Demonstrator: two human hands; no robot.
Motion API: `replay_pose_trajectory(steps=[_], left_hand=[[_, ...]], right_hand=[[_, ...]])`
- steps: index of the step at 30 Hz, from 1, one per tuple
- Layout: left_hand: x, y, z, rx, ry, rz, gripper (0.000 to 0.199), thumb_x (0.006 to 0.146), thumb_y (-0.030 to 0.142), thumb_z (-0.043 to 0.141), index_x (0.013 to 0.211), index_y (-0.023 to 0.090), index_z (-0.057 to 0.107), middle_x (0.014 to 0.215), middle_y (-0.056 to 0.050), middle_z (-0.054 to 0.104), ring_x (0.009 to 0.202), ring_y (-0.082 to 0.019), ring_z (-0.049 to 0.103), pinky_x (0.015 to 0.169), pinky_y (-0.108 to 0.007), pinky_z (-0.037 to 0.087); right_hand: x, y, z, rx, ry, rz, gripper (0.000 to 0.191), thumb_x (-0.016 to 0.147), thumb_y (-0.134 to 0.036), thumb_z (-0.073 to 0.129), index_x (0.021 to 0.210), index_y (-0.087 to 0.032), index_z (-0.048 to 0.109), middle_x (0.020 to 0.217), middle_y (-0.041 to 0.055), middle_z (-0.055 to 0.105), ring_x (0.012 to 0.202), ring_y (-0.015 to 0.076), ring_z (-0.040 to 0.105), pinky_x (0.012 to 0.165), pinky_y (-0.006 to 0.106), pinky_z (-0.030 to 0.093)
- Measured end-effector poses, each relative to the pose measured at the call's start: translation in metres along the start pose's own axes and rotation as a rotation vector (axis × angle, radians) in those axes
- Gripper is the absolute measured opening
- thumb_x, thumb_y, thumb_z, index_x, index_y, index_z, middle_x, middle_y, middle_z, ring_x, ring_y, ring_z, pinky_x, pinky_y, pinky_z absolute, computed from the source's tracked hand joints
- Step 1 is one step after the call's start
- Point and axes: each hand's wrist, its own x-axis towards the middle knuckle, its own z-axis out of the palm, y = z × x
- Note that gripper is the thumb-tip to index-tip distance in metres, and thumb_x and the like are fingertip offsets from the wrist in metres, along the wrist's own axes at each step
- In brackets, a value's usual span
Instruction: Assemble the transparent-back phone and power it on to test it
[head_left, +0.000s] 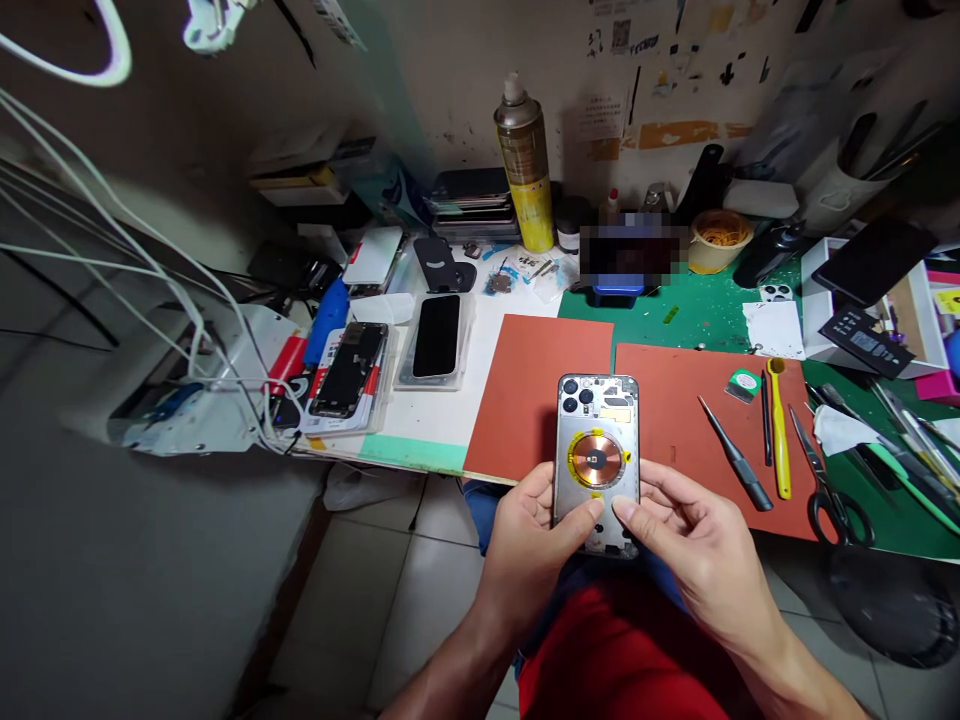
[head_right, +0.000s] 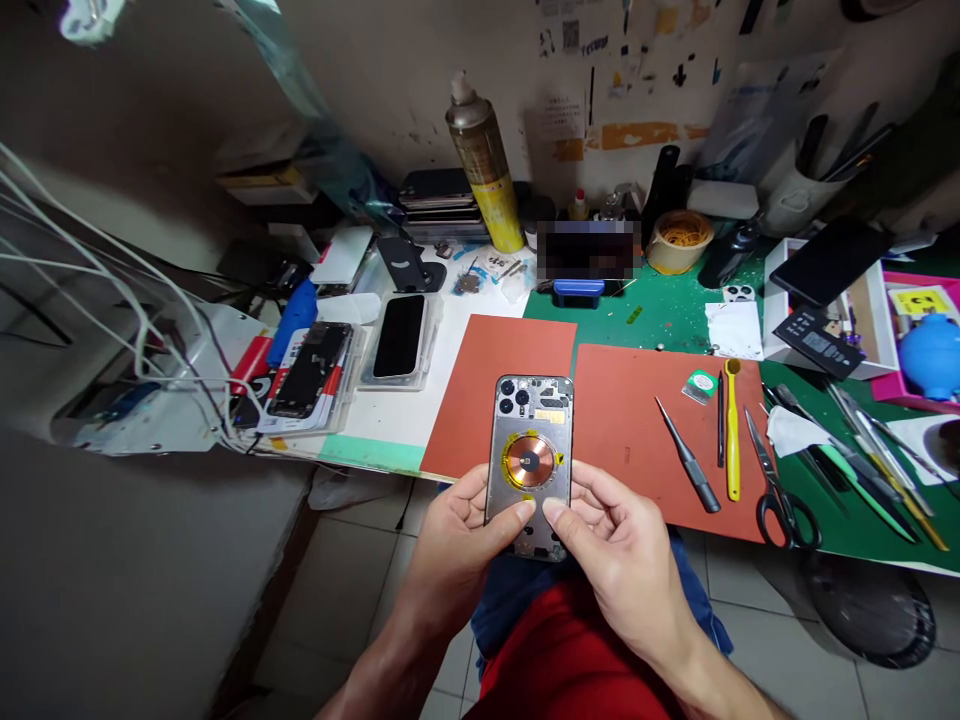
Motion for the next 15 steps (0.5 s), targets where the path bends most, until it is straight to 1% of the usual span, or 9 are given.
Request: replay_pose_trajectory(steps=[5,8,10,13,15], left_hand=[[-0.005,0.006,0.005,0.095,0.036,0.024,0.032,0.081,0.028,0.082,0.110,0.016,0.074,0.096,-0.008,0.082,0.089,-0.024,0.077,0.078,-0.030,0.061],[-0.014,0.005,0.008,0.198,0.049,0.067,0.029,0.086,0.026,0.077,0.114,0.021,0.073,0.103,-0.006,0.082,0.092,-0.023,0.076,0.085,-0.031,0.060],[-0.019,0.003,0.009,0.303,0.061,0.093,0.029,0.089,0.027,0.073,0.119,0.025,0.073,0.107,-0.004,0.081,0.090,-0.021,0.074,0.086,-0.030,0.058],[-0.025,0.001,0.011,0.463,0.088,0.118,0.028,0.093,0.028,0.068,0.121,0.029,0.073,0.101,0.000,0.081,0.083,-0.019,0.072,0.079,-0.026,0.056],[-0.027,0.002,0.012,0.512,0.100,0.135,0.030,0.093,0.028,0.068,0.122,0.029,0.074,0.098,0.001,0.081,0.082,-0.019,0.071,0.076,-0.025,0.054]], right_hand=[[0.004,0.006,-0.008,0.027,-0.027,0.025,0.046,0.092,-0.035,0.082,0.136,-0.027,0.073,0.124,0.0092,0.080,0.110,0.0272,0.077,0.101,0.041,0.061],[0.011,0.010,-0.010,0.040,-0.038,0.005,0.039,0.091,-0.033,0.082,0.129,-0.026,0.076,0.122,0.0089,0.080,0.111,0.0253,0.076,0.102,0.038,0.059],[0.015,0.011,-0.009,0.061,-0.041,0.002,0.036,0.090,-0.033,0.083,0.124,-0.024,0.078,0.117,0.0094,0.081,0.104,0.0241,0.077,0.095,0.035,0.061],[0.017,0.012,-0.007,0.107,-0.046,0.026,0.035,0.088,-0.035,0.084,0.121,-0.023,0.078,0.113,0.0102,0.082,0.093,0.0224,0.078,0.082,0.032,0.062],[0.017,0.013,-0.006,0.125,-0.054,0.041,0.035,0.088,-0.034,0.084,0.120,-0.023,0.078,0.112,0.0102,0.082,0.090,0.0212,0.078,0.080,0.030,0.062]])
